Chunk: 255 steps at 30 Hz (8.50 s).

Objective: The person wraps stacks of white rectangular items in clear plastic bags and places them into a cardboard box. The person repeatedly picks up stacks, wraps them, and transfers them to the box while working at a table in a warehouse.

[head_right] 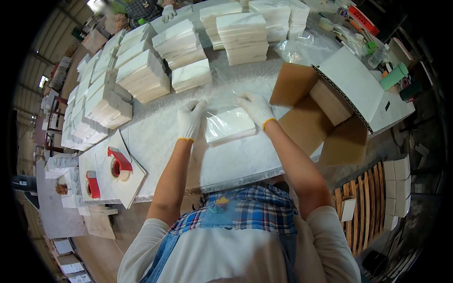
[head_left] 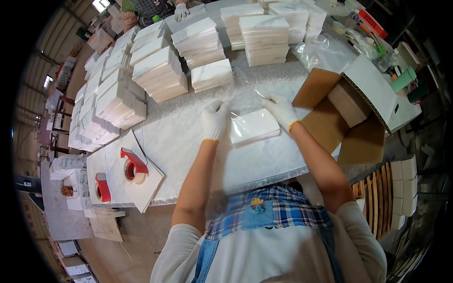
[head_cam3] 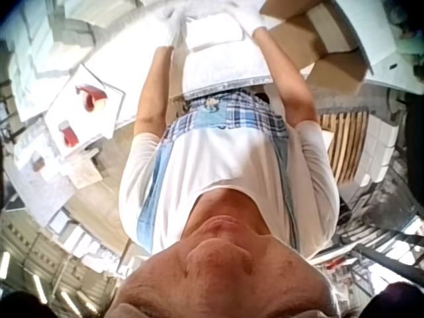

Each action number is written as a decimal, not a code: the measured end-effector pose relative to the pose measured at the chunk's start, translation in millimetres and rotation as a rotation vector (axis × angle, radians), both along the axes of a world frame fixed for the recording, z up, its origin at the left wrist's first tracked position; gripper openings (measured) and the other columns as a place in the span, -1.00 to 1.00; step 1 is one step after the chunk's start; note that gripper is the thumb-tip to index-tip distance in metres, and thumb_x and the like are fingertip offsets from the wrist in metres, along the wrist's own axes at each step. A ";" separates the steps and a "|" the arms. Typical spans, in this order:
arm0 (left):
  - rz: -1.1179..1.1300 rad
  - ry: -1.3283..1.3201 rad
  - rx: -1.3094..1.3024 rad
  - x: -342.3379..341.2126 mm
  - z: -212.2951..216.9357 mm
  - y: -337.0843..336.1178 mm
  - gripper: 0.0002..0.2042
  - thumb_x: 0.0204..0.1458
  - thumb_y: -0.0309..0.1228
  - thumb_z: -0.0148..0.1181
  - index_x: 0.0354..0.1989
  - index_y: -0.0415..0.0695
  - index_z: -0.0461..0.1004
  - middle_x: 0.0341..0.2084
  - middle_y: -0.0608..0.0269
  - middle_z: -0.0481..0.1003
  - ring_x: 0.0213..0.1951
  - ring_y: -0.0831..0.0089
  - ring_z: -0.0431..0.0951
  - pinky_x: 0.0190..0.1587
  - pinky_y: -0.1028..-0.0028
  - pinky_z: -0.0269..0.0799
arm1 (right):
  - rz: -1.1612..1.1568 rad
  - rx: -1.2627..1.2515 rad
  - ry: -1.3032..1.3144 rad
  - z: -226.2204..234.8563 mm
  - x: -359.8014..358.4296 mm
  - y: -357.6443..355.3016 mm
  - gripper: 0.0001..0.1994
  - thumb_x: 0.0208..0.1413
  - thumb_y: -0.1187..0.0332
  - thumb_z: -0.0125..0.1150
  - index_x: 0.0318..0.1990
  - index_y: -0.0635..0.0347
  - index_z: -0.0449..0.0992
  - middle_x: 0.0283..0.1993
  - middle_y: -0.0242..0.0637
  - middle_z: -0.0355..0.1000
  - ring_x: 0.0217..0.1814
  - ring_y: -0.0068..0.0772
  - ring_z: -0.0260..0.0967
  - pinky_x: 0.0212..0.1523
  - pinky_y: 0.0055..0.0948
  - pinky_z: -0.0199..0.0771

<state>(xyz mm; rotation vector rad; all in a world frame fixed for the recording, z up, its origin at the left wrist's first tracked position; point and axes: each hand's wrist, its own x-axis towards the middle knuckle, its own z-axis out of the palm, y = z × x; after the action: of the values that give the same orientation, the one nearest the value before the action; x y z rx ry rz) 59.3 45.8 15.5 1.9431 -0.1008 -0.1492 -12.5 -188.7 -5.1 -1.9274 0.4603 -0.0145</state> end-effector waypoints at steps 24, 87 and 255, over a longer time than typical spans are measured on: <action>-0.053 -0.038 0.456 -40.3 -5.4 12.2 -0.64 0.16 -0.10 0.19 -0.28 -0.17 0.71 -0.40 -0.12 0.64 -0.29 -0.05 0.67 -0.18 0.13 0.53 | 0.098 -0.122 0.092 8.2 -43.8 18.5 -0.56 0.20 0.03 0.19 0.10 0.10 0.64 -0.04 -0.05 0.65 0.06 -0.05 0.60 0.09 -0.25 0.52; -0.131 -0.189 0.479 17.7 100.3 72.4 -0.50 -0.10 -0.12 0.43 -0.18 -0.37 0.64 -0.46 0.18 0.60 -0.45 0.48 0.53 -0.35 0.38 0.46 | 0.142 -0.300 0.170 11.8 -31.6 4.6 -0.48 0.15 0.03 0.27 0.22 0.05 0.56 0.16 -0.06 0.60 0.18 -0.04 0.55 0.20 -0.21 0.47; -0.506 -0.591 1.204 176.7 24.5 -12.6 -0.29 -0.09 -0.01 0.42 0.27 0.02 0.37 0.19 0.05 0.50 0.22 0.02 0.51 0.17 0.02 0.44 | 0.890 -0.896 -0.446 -4.7 -215.3 29.9 -0.97 -0.01 0.33 0.24 -0.45 -0.05 0.57 -0.41 -0.36 0.52 -0.25 -0.24 0.58 -0.24 -0.23 0.63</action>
<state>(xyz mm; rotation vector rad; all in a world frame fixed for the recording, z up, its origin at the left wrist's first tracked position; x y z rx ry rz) 236.0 33.2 39.9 3.0626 -1.1110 0.0719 -227.8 -158.8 -9.8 -2.7369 -0.8664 -0.0800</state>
